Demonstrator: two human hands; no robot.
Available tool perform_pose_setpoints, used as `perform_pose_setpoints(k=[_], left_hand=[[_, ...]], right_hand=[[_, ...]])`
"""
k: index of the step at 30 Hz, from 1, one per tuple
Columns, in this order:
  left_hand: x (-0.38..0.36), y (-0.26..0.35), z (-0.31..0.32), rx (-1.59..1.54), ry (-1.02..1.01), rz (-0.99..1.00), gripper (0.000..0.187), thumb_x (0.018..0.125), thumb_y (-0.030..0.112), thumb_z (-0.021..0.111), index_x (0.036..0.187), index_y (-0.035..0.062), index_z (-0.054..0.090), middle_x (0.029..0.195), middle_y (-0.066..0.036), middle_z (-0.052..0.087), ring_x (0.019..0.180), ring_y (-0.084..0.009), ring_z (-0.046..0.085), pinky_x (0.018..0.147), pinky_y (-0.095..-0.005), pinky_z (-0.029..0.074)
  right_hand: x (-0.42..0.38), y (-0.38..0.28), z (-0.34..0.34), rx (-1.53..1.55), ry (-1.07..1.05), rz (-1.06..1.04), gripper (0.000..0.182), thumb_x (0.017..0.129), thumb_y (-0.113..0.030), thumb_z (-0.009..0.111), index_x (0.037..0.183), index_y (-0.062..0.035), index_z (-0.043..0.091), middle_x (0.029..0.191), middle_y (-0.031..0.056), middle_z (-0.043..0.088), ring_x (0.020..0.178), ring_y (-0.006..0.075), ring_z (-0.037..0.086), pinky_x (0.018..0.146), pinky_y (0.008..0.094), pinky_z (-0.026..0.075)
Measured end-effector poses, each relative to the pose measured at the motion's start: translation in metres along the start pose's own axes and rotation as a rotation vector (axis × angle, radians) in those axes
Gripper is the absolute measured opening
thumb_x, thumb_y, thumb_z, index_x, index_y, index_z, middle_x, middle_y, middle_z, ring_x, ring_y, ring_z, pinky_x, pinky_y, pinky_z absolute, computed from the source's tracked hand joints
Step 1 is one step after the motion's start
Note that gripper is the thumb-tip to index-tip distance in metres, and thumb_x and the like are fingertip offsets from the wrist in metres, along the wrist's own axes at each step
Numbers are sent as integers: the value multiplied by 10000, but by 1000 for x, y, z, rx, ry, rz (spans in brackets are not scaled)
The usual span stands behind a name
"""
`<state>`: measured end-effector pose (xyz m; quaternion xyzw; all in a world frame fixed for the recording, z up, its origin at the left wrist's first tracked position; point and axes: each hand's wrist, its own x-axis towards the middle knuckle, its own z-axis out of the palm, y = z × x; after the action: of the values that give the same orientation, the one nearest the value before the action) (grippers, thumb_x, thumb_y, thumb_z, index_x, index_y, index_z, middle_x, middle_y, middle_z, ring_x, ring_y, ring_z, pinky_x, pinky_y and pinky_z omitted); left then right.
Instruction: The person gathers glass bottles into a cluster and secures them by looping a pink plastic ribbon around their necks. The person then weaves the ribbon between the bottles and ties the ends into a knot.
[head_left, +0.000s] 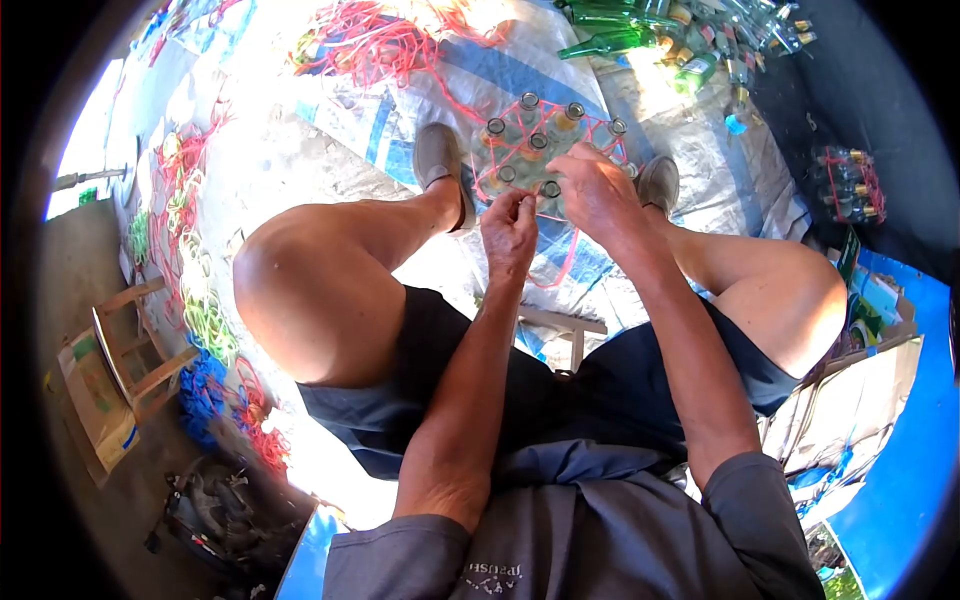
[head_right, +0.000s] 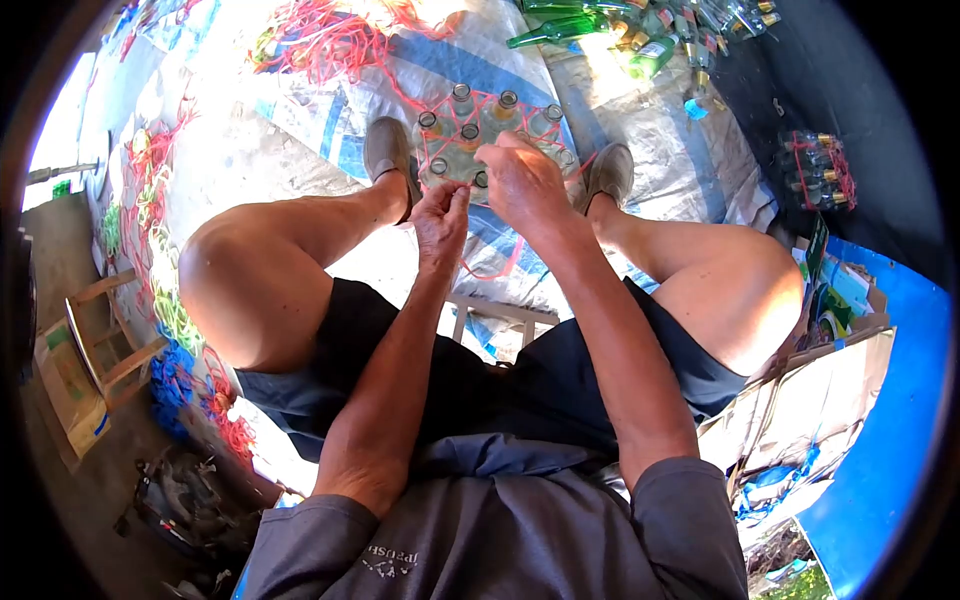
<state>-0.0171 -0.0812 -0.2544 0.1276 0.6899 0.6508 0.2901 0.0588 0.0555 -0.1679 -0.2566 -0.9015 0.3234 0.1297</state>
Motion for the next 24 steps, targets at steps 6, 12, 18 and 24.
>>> perform_pose_setpoints(k=[6,12,18,24], left_hand=[[6,-8,-3,48,18,-3,131,967,100,696,947,-25,731,701,17,629,653,-53,544,593,-254,432],[14,-22,-7,182,86,-1,200,930,186,738,941,-14,743,685,-76,675,628,-122,595,620,-331,480],[22,-29,-5,236,135,-62,227,917,245,755,927,18,764,706,-135,700,626,-183,639,627,-363,490],[26,-10,-4,390,174,-100,311,919,262,768,903,-48,754,629,-75,657,624,-104,572,604,-323,469]], right_hand=[[19,-17,2,-178,-124,20,146,883,-91,628,974,-77,741,993,146,685,1005,372,681,862,482,557],[34,-11,21,-305,-425,41,235,947,-226,582,1056,-121,762,1112,136,704,1127,365,654,953,490,530],[41,-4,27,-248,-462,55,339,898,-168,541,1139,-162,780,1139,143,724,1130,359,666,987,470,525],[60,13,29,-67,-735,164,364,903,-259,513,1151,-212,775,1259,163,713,1202,412,633,1075,474,488]])
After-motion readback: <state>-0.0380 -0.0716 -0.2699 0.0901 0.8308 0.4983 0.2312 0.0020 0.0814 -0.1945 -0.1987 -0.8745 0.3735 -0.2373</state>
